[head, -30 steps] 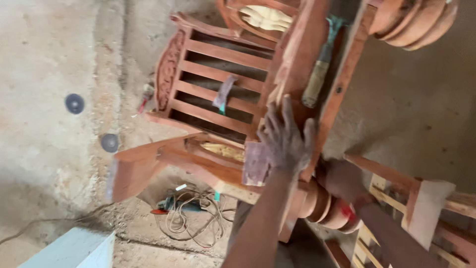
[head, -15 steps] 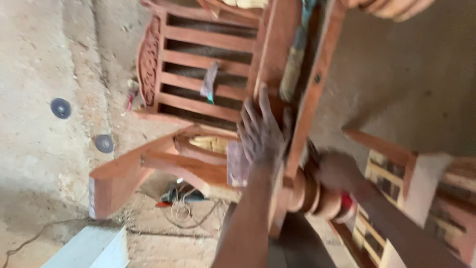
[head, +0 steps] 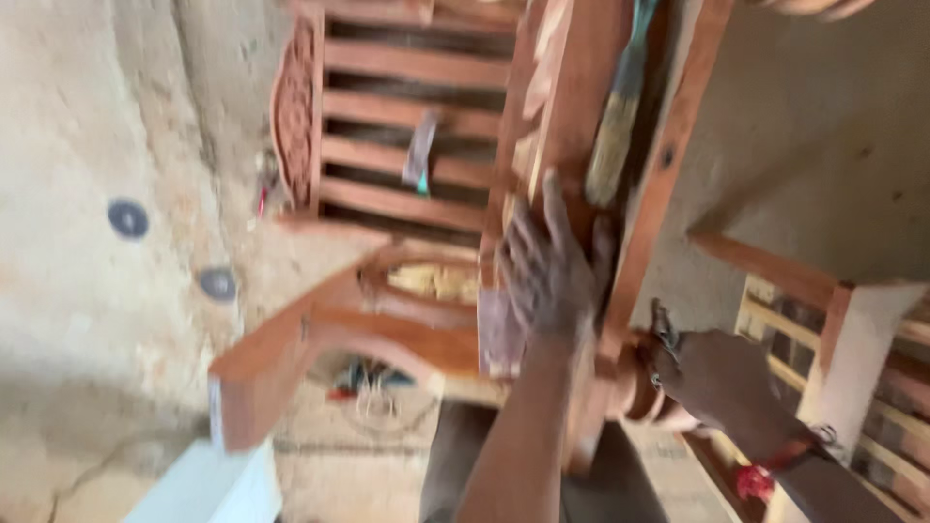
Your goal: The person is sanding the decorative legs and frame of a wooden chair with a piece of sandpaper and a sanding block.
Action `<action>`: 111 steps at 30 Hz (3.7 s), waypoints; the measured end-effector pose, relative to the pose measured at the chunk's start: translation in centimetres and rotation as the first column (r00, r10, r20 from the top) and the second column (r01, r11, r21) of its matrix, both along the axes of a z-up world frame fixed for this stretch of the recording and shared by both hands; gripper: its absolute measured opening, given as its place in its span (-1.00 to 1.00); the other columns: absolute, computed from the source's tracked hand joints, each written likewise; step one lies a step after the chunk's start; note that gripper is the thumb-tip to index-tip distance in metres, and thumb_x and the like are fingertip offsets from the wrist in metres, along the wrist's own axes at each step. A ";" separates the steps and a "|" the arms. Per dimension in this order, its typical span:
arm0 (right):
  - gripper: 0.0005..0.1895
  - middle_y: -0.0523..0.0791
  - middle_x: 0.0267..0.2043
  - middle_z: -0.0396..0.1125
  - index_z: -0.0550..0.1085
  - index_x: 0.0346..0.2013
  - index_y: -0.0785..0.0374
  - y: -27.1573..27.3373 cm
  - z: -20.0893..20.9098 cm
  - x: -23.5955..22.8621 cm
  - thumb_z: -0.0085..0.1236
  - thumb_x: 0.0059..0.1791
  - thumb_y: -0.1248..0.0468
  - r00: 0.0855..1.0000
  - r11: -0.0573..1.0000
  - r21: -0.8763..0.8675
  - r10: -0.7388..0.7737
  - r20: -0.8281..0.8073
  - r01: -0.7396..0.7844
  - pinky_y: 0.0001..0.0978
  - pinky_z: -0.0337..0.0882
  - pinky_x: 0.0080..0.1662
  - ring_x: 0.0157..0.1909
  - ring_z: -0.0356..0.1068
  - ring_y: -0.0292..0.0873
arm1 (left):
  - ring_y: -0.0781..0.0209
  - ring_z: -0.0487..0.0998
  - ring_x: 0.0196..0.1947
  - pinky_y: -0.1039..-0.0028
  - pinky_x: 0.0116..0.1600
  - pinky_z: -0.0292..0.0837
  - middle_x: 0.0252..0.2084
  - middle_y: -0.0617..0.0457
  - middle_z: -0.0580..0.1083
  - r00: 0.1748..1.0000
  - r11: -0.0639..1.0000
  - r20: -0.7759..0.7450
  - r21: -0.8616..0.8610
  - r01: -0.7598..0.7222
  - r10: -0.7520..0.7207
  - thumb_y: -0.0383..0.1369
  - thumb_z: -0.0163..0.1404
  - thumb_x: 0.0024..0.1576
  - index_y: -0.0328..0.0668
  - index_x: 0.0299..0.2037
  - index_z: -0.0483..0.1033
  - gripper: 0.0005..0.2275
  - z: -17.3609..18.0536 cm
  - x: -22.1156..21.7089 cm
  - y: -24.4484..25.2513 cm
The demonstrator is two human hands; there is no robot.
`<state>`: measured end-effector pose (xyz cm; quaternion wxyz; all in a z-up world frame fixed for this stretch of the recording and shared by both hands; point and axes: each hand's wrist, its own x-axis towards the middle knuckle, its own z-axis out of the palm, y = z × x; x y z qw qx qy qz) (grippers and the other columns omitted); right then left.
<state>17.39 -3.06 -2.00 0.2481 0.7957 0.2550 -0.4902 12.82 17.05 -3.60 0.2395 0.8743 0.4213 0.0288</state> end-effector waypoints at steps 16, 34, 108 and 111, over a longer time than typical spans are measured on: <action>-0.74 -0.14 -0.37 0.52 0.54 -0.18 0.15 -3.5 -0.1 -5.5 0.06 -0.01 0.08 0.776 0.677 0.442 -0.627 -0.074 0.589 -0.25 0.52 -0.33 -0.39 0.56 -0.12 | -0.34 0.38 0.22 -0.07 0.22 0.29 0.33 -0.48 0.26 0.997 0.996 -0.025 -0.053 0.071 -0.073 0.05 -0.11 0.29 -0.13 0.55 0.00 -0.30 0.1 -0.5 -0.2; -0.72 -0.04 -0.29 0.53 0.62 -0.24 0.12 0.3 -1.2 -3.8 0.24 -0.11 0.05 0.870 0.781 0.624 -0.296 0.395 -0.017 0.00 0.52 -0.19 -0.29 0.55 0.10 | -0.29 0.41 0.12 -0.03 0.14 0.31 0.27 -0.43 0.27 0.996 0.991 -0.040 0.096 0.089 -0.085 0.02 -0.06 0.22 -0.19 0.47 0.01 -0.30 1.0 -0.9 -0.2; -0.54 0.07 -0.34 0.47 0.61 -0.45 0.22 0.2 -8.5 3.8 -0.01 0.04 -0.07 0.961 0.873 0.487 0.137 -0.239 -0.003 0.05 0.43 -0.14 -0.27 0.45 0.18 | -0.25 0.44 0.15 -0.03 0.21 0.34 0.26 -0.36 0.31 0.996 0.997 0.093 0.079 -0.008 0.001 0.06 -0.01 0.23 -0.10 0.51 0.04 -0.28 0.5 -0.1 -0.1; -0.62 0.07 -0.35 0.46 0.61 -0.30 0.06 -0.7 -6.7 4.5 -0.09 0.04 -0.05 0.939 0.830 0.529 0.303 -0.163 -0.176 0.07 0.43 -0.19 -0.27 0.46 0.17 | -0.23 0.44 0.03 -0.05 0.13 0.32 0.25 -0.37 0.32 0.999 0.999 -0.017 0.025 0.032 -0.032 0.05 0.01 0.17 -0.12 0.48 0.05 -0.26 0.8 -0.2 -0.3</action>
